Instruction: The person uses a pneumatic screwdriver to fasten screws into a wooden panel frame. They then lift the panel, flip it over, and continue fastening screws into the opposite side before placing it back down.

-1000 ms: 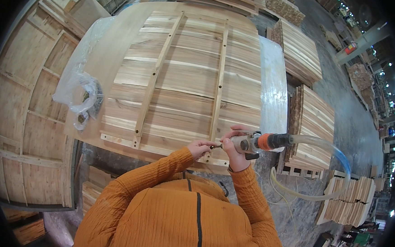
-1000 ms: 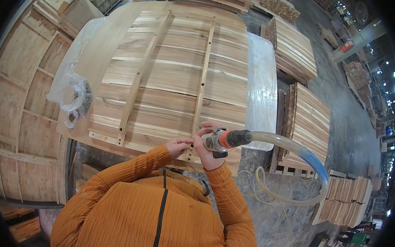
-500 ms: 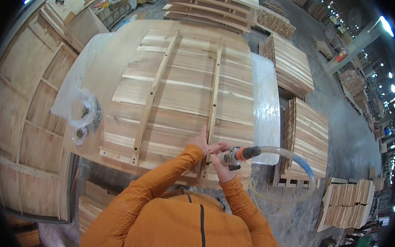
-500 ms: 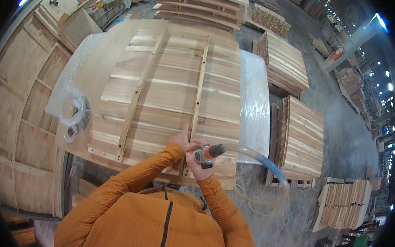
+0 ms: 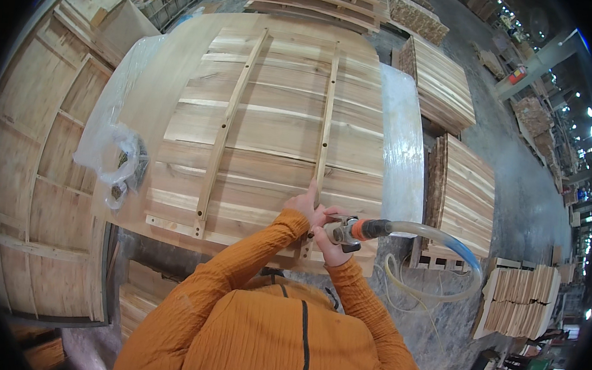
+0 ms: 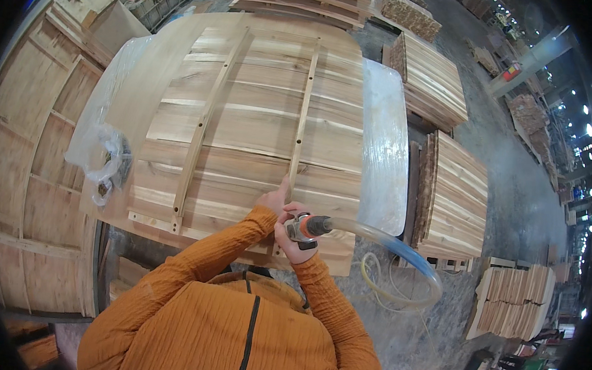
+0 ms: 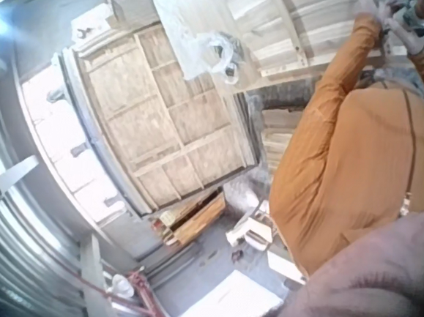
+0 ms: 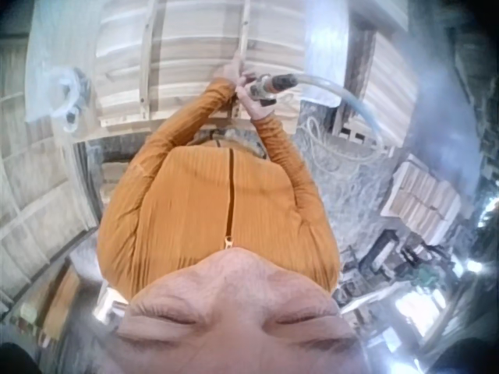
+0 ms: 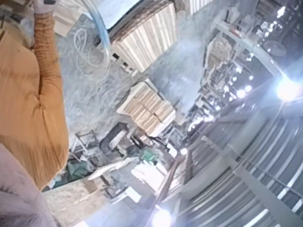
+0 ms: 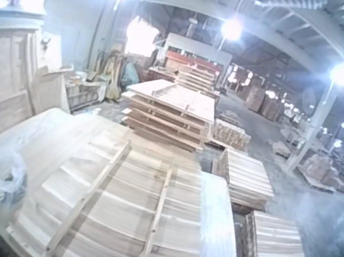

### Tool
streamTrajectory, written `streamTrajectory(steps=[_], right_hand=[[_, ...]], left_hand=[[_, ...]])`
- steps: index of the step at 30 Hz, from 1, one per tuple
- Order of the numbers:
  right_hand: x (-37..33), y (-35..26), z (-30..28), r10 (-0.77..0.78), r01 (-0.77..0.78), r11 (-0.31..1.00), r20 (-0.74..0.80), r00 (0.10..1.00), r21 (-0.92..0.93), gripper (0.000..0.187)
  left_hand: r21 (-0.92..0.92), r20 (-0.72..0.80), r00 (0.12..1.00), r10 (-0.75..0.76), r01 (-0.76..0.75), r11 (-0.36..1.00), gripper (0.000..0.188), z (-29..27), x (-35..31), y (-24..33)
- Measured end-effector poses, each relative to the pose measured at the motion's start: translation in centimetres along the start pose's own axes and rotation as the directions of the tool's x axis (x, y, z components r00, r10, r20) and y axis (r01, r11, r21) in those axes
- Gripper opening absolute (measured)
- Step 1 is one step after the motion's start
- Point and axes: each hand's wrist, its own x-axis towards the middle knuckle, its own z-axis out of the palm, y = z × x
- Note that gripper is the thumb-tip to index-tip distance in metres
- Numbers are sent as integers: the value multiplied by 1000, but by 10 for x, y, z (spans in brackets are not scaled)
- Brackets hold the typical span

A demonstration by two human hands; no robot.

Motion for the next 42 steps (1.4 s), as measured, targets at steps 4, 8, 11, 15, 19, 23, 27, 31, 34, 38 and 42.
streamTrajectory(steps=[4, 8, 11, 15, 19, 23, 27, 31, 34, 38, 42], right_hand=[[-2, 5, -1, 18, -17, 999, -16, 1000, 31, 35], [-1, 9, -1, -29, 29, 1000, -7, 1000, 1, 33], [2, 6, 0, -46, 46, 998, 13, 999, -51, 31], [0, 18, -2, -118, 123, 986, 54, 992, -110, 32], [-7, -4, 2, -22, 24, 998, 32, 999, -55, 34], [5, -37, -3, -109, 102, 989, 62, 992, 105, 38], [17, -53, -4, -336, 330, 927, 5, 942, 176, 43], [12, -58, 0, -139, 134, 975, 18, 990, 178, 41], [5, -37, -8, -102, 103, 986, -16, 995, 130, 37], [-1, -9, -17, -21, 29, 996, -92, 996, 88, 34], [-1, 9, -19, 40, -25, 992, -121, 992, 127, 34]], left_hand=[[13, -5, 1000, 1, -1, 1000, 79, 1, -1, 2], [32, 12, 999, -29, 29, 999, 80, -1, -1, 3], [10, 32, 998, -46, 45, 999, 80, -5, 0, 6], [-7, 90, 993, -71, 72, 997, 79, -10, -2, 12], [-667, 96, 976, -194, 207, 715, 55, 5, 1, -18], [-828, 468, 835, -289, 300, -473, 23, 6, -10, -88], [-881, 420, 840, -343, 286, -377, 12, -17, -43, -73], [-922, 346, 891, -295, 263, -286, 11, -15, -63, -94], [-924, 348, 896, -276, 277, -265, 11, -12, -69, -106], [-921, 376, 879, -294, 319, -224, 13, -18, -80, -91], [-911, 405, 876, -260, 412, -30, 10, -18, -82, -80]])
